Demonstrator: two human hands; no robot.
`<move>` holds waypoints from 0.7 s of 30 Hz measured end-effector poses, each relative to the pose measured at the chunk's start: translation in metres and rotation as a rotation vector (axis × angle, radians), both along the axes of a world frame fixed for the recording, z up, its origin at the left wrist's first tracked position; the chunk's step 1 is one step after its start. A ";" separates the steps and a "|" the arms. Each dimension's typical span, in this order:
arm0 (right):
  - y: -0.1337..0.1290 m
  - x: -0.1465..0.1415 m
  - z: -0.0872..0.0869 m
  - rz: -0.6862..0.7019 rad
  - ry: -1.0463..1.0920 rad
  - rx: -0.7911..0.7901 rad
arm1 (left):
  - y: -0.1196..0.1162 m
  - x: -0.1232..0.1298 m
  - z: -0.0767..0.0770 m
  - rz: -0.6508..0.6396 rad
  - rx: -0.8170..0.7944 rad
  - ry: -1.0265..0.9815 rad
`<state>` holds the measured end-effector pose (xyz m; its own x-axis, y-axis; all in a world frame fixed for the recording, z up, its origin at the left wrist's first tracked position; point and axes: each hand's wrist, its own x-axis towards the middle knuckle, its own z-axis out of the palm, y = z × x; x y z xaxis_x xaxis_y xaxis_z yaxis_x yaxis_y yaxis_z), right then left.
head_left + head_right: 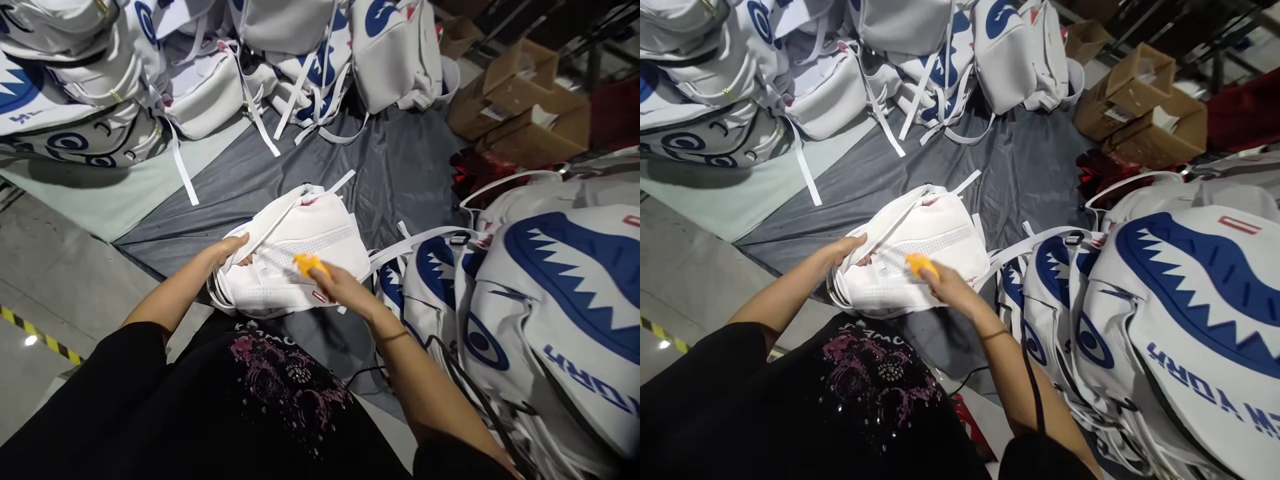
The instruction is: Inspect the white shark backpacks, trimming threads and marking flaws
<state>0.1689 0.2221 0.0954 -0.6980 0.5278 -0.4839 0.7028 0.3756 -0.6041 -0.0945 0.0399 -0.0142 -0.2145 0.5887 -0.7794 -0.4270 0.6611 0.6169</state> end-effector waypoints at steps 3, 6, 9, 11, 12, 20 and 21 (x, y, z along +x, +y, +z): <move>0.004 -0.008 0.018 0.024 -0.007 0.022 | 0.003 0.014 0.006 -0.147 -0.041 0.236; 0.026 0.003 0.037 0.090 -0.131 0.076 | -0.003 0.043 0.020 -0.272 -0.009 0.496; 0.050 0.037 0.051 -0.052 -0.342 0.413 | -0.018 0.082 0.033 -0.433 0.095 0.830; 0.052 0.064 0.056 -0.067 -0.472 0.500 | -0.031 0.110 0.036 -0.651 0.224 1.078; 0.048 0.076 0.058 -0.037 -0.506 0.463 | -0.036 0.124 0.036 -0.763 0.276 1.132; 0.013 0.143 0.071 -0.214 -0.447 0.222 | -0.030 0.152 0.020 -0.550 0.184 0.635; 0.012 0.154 0.073 -0.241 -0.398 0.119 | -0.025 0.144 0.019 -0.453 0.158 0.549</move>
<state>0.3233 0.2344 0.1687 -0.3216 0.7199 -0.6151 0.9464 0.2233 -0.2335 0.0500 0.0153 0.0046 -0.2586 0.8089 -0.5281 0.2664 0.5852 0.7659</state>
